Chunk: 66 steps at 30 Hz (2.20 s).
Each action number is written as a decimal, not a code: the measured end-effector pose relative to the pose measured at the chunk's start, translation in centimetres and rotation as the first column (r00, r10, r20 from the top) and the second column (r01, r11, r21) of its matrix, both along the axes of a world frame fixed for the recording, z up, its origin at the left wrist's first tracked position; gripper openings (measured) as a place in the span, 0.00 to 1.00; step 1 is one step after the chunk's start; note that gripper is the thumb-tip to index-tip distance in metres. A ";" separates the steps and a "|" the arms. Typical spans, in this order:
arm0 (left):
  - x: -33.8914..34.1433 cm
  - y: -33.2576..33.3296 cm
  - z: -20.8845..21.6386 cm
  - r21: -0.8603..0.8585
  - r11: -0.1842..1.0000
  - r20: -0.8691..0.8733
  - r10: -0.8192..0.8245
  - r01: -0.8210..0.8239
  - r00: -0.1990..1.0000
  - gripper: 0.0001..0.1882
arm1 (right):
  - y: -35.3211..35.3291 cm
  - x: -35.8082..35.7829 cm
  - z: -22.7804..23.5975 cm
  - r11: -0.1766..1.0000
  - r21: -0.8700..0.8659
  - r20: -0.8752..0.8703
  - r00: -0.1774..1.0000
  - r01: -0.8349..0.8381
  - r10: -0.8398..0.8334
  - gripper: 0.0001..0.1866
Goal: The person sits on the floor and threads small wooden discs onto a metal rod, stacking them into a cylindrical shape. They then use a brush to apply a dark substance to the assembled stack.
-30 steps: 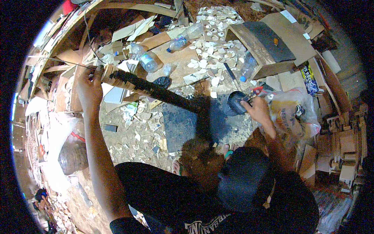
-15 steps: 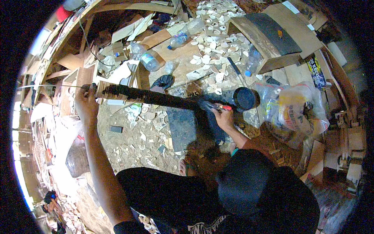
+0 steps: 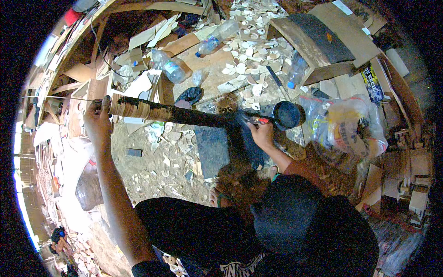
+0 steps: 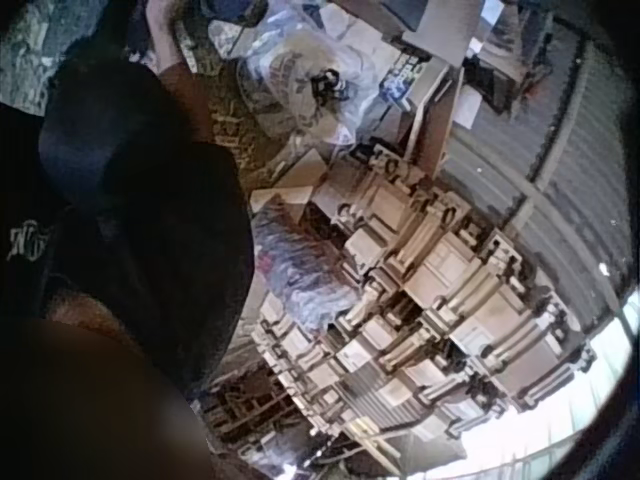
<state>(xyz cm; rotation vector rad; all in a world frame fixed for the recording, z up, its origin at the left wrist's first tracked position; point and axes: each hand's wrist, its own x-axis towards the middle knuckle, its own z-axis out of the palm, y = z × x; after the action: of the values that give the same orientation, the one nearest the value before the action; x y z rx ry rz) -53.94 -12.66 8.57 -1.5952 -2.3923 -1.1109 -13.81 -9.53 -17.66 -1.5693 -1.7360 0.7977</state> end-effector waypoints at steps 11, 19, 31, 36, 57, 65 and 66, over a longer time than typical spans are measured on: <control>2.9 0.6 1.8 0.042 0.999 -0.286 0.011 0.001 0.958 0.23 | 1.6 -2.0 -0.7 0.980 0.193 -0.325 0.939 -0.046 0.108 0.15; 4.6 0.2 2.9 -0.005 0.999 -0.220 -0.032 0.032 0.975 0.22 | 0.7 -4.2 2.7 0.975 0.193 -0.228 0.962 -0.108 0.151 0.16; 6.9 -1.5 3.9 0.015 1.000 -0.220 0.004 0.000 0.976 0.19 | -0.1 -2.3 5.2 0.958 0.275 -0.102 0.988 -0.085 0.117 0.16; 8.3 -0.5 4.2 0.125 0.989 -0.179 -0.054 0.077 0.982 0.20 | 0.0 -5.1 11.6 0.958 0.037 -0.102 0.953 -0.284 0.287 0.19; 10.0 -0.9 4.9 0.160 0.984 -0.175 -0.054 0.082 0.983 0.23 | -0.9 -5.7 14.8 0.882 0.359 -0.426 0.787 -0.304 0.445 0.15; 9.1 -1.3 5.1 0.091 0.980 -0.117 -0.168 0.179 0.979 0.12 | -2.5 -2.9 2.3 0.947 0.281 -0.322 0.915 -0.154 0.244 0.14; 8.9 -1.5 5.4 0.032 0.978 -0.088 -0.201 0.205 0.976 0.11 | -2.4 -2.9 2.2 0.954 0.250 -0.345 0.905 -0.167 0.248 0.14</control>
<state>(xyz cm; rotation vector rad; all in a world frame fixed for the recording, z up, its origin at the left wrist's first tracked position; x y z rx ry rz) -45.04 -14.21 14.02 -1.8673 -2.1787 -1.0908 -16.66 -11.88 -15.49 -1.0201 -1.6571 0.9114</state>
